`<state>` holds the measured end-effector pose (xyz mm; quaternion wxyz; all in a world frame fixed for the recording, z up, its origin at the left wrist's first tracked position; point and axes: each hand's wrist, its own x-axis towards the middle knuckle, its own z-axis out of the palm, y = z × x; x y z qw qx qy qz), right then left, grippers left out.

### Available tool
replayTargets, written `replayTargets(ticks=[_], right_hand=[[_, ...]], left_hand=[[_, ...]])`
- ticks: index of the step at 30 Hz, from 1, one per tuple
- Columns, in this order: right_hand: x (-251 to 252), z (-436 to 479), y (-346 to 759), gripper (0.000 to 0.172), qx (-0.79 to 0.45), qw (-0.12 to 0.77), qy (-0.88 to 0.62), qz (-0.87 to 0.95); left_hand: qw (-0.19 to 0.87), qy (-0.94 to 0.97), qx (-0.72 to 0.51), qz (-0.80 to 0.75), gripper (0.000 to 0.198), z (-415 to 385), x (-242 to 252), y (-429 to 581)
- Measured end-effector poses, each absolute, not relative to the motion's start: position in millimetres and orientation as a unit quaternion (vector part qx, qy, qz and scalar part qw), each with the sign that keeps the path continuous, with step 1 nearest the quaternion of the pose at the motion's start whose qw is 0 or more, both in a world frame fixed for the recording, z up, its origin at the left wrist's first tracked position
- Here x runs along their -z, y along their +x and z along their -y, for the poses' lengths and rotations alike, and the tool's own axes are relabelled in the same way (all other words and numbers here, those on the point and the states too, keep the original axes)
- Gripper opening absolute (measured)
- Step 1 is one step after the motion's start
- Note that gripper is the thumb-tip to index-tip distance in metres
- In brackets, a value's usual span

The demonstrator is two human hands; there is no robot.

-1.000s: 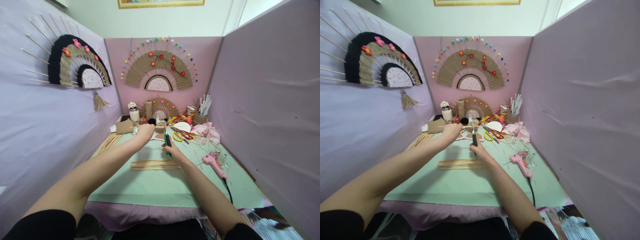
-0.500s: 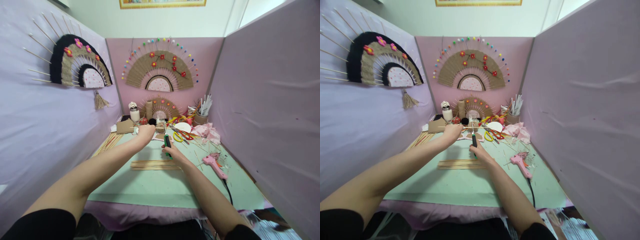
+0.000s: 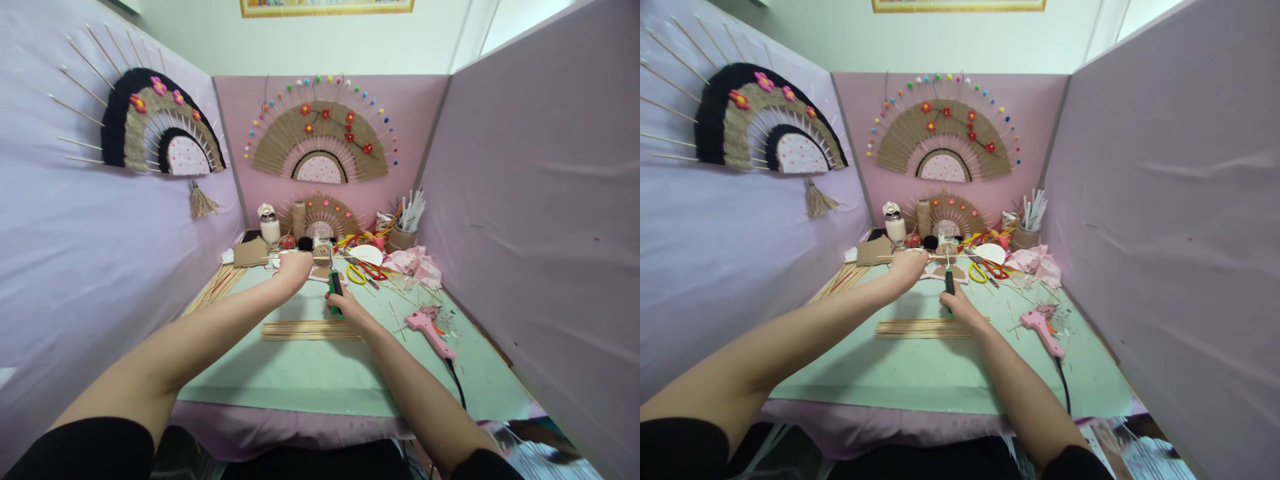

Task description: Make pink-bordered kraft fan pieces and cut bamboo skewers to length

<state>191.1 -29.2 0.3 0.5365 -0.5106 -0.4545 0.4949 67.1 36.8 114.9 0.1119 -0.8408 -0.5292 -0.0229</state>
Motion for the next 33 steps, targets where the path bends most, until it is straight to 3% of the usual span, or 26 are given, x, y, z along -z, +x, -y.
replayTargets(ticks=[4,14,27,30,33], right_hand=[[-2,31,183,0.04,-0.535,0.538,-0.501,0.417],[-11,41,160,0.024,-0.643,0.569,-0.466,0.213],[-20,29,187,0.018,-0.657,0.619,-0.395,0.17],[-26,31,192,0.021,-0.644,0.651,-0.362,0.176],[-28,32,197,0.026,-0.628,0.679,-0.339,0.173]], left_hand=[[0.126,-0.846,0.028,0.517,0.031,-39,-108,68],[0.15,-0.87,0.006,0.47,0.032,-46,-85,77],[0.101,-0.884,0.007,0.456,0.027,-55,-87,73],[0.013,-0.898,0.083,0.432,0.024,-53,-82,56],[-0.201,-0.879,0.213,0.377,0.024,-48,-66,44]])
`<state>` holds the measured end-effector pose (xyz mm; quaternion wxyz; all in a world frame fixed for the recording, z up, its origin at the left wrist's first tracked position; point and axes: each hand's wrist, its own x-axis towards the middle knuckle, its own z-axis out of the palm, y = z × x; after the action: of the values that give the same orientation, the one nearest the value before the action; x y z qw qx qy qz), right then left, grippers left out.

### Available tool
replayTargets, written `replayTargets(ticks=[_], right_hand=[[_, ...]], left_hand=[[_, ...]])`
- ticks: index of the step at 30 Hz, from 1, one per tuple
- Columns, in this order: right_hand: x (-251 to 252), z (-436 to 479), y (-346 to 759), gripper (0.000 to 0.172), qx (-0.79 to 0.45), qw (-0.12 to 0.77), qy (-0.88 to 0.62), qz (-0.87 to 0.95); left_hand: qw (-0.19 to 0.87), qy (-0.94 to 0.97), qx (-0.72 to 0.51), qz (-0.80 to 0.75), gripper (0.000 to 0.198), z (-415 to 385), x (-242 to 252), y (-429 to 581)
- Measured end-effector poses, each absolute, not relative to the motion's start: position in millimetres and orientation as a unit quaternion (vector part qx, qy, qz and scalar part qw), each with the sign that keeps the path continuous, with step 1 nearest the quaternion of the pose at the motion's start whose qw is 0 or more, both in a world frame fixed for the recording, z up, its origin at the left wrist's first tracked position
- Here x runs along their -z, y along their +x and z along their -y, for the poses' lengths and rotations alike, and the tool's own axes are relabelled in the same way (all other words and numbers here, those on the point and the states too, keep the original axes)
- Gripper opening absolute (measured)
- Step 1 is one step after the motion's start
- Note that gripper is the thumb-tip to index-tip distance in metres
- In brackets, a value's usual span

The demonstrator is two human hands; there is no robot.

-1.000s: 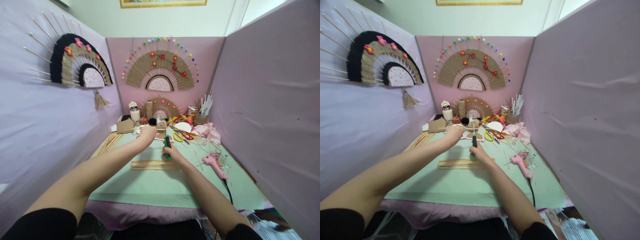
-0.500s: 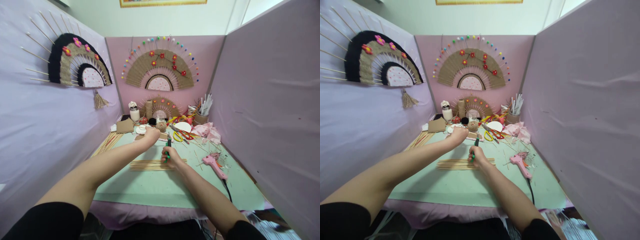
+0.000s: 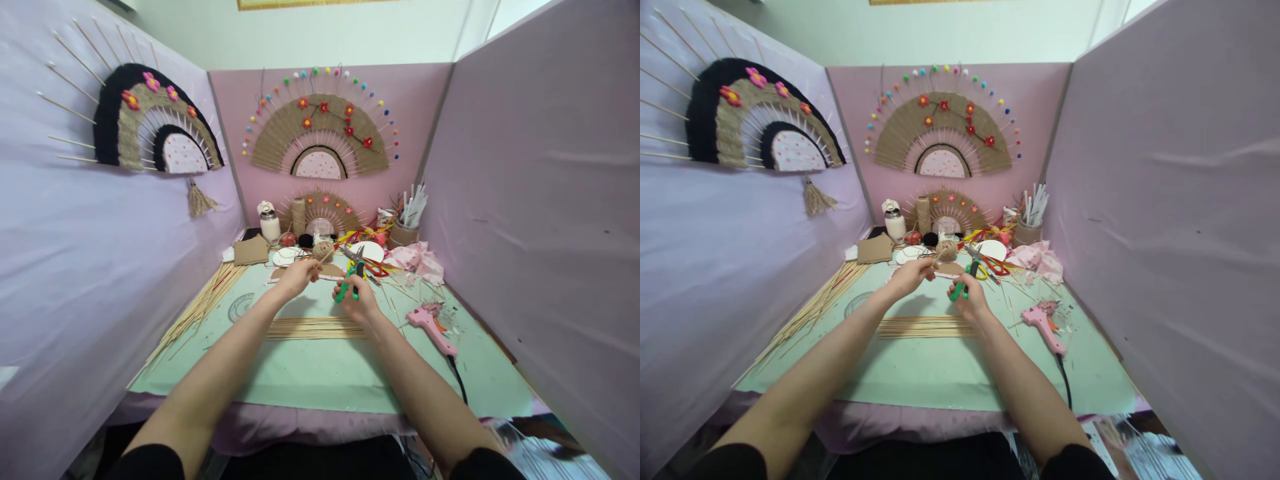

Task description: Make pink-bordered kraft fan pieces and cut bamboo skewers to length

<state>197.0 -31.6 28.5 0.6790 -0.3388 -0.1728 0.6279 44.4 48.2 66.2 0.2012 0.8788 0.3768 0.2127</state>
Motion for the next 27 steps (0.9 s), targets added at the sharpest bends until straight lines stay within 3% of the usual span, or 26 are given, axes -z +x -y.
replayTargets(ticks=[4,7,22,27], right_hand=[[-27,30,200,0.03,-0.636,0.687,-0.314,0.157],[-24,29,199,0.029,-0.636,0.685,-0.317,0.159],[-25,31,194,0.022,-0.627,0.682,-0.334,0.173],[-26,31,194,0.028,-0.627,0.681,-0.339,0.17]], left_hand=[[0.474,0.758,-0.343,-0.288,0.022,-41,-43,42],[0.568,0.671,-0.39,-0.274,0.028,-39,-29,43],[0.61,0.629,-0.386,-0.289,0.038,-43,-11,43],[0.609,0.63,-0.38,-0.296,0.04,-43,-10,41]])
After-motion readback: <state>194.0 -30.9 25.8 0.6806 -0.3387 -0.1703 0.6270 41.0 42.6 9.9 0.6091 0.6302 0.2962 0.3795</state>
